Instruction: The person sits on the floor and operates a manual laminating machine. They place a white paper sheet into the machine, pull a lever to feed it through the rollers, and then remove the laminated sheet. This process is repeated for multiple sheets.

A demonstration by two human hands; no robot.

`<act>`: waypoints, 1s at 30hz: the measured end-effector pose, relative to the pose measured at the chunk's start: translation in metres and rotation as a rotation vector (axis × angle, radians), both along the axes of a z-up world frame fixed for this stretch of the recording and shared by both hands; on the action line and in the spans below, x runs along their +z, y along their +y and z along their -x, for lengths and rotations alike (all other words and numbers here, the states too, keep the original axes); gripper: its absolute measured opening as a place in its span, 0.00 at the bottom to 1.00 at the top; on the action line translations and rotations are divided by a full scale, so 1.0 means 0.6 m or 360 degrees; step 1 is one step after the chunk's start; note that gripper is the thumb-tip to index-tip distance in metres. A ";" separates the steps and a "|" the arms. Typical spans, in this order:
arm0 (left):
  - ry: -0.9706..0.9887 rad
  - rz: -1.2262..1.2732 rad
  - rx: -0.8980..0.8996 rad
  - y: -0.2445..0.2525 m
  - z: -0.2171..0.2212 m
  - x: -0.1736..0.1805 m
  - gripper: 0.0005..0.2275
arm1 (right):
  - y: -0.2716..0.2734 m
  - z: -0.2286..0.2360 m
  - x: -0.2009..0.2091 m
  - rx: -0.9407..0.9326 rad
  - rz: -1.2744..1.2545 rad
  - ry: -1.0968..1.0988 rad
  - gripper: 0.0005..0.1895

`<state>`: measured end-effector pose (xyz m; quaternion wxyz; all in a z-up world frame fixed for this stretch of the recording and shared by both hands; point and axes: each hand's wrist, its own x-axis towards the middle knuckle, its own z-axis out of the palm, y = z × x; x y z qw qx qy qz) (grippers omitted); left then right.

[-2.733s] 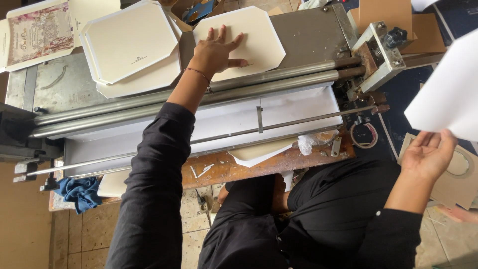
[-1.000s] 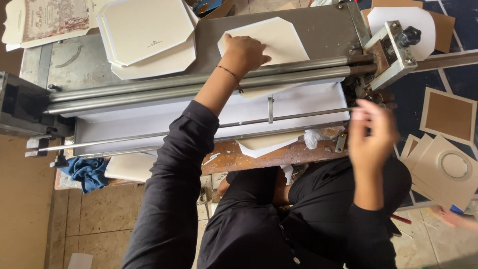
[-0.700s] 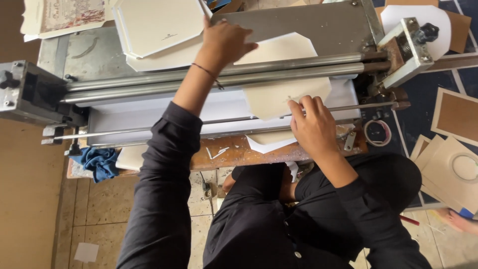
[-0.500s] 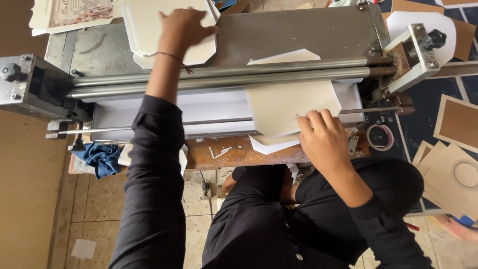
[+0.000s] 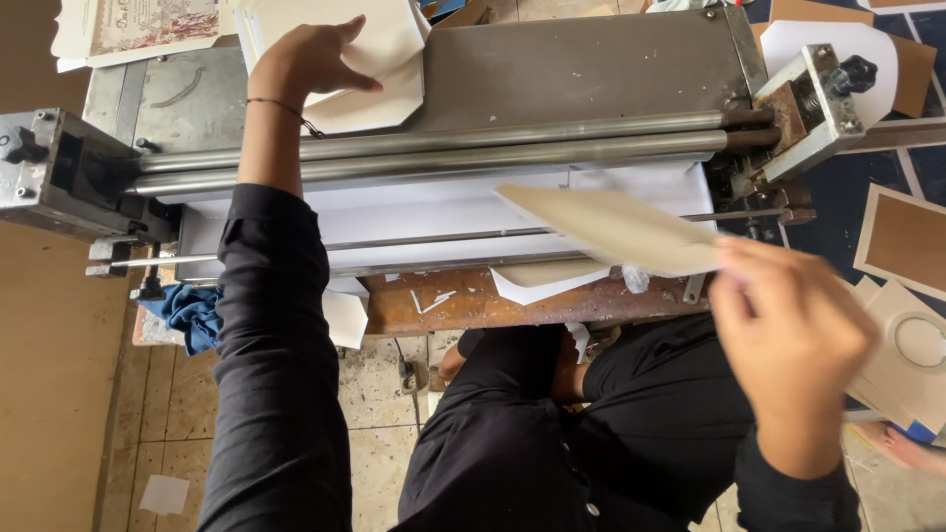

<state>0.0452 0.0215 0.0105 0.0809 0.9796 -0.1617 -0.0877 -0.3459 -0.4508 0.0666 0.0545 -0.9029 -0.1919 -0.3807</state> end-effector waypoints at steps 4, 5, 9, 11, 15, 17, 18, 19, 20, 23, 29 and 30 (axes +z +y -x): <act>-0.0158 0.0263 0.0037 0.000 0.002 0.015 0.22 | -0.101 0.003 -0.052 0.0162 -0.0910 0.0106 0.15; -0.0159 0.0259 0.0034 0.000 -0.009 -0.006 0.22 | -0.151 -0.006 -0.100 0.0160 -0.0913 0.0104 0.15; -0.0846 0.0146 0.0142 -0.045 -0.012 -0.014 0.15 | -0.294 -0.032 -0.229 -0.0162 -0.1912 0.0061 0.06; -0.0895 0.0188 0.0184 -0.090 -0.022 -0.018 0.22 | -0.316 -0.040 -0.245 -0.0276 -0.2328 0.0129 0.08; -0.1298 -0.0053 -0.0185 -0.217 -0.019 -0.029 0.04 | -0.328 -0.056 -0.281 -0.0332 -0.2684 0.0214 0.17; -0.1151 -0.0036 -0.0275 -0.294 -0.005 -0.039 0.09 | -0.331 -0.056 -0.306 -0.0360 -0.2776 0.0177 0.24; -0.1036 0.0051 -0.0309 -0.326 -0.012 -0.062 0.09 | -0.327 -0.053 -0.315 -0.0262 -0.2868 0.0213 0.29; -0.0920 0.0140 -0.0338 -0.358 -0.018 -0.085 0.11 | -0.324 -0.051 -0.322 -0.0160 -0.2956 0.0254 0.35; -0.0920 0.0143 -0.0337 -0.378 -0.016 -0.090 0.11 | -0.326 -0.048 -0.327 -0.0161 -0.2953 0.0255 0.35; -0.0803 0.0048 -0.0447 -0.417 -0.015 -0.104 0.17 | -0.332 -0.043 -0.342 -0.0162 -0.2856 0.0212 0.25; -0.0831 -0.0117 -0.0432 -0.395 -0.049 -0.111 0.26 | -0.332 -0.038 -0.344 -0.0086 -0.2928 0.0226 0.31; -0.0509 -0.0194 -0.0326 -0.390 -0.034 -0.087 0.24 | -0.332 -0.039 -0.343 -0.0075 -0.2938 0.0244 0.30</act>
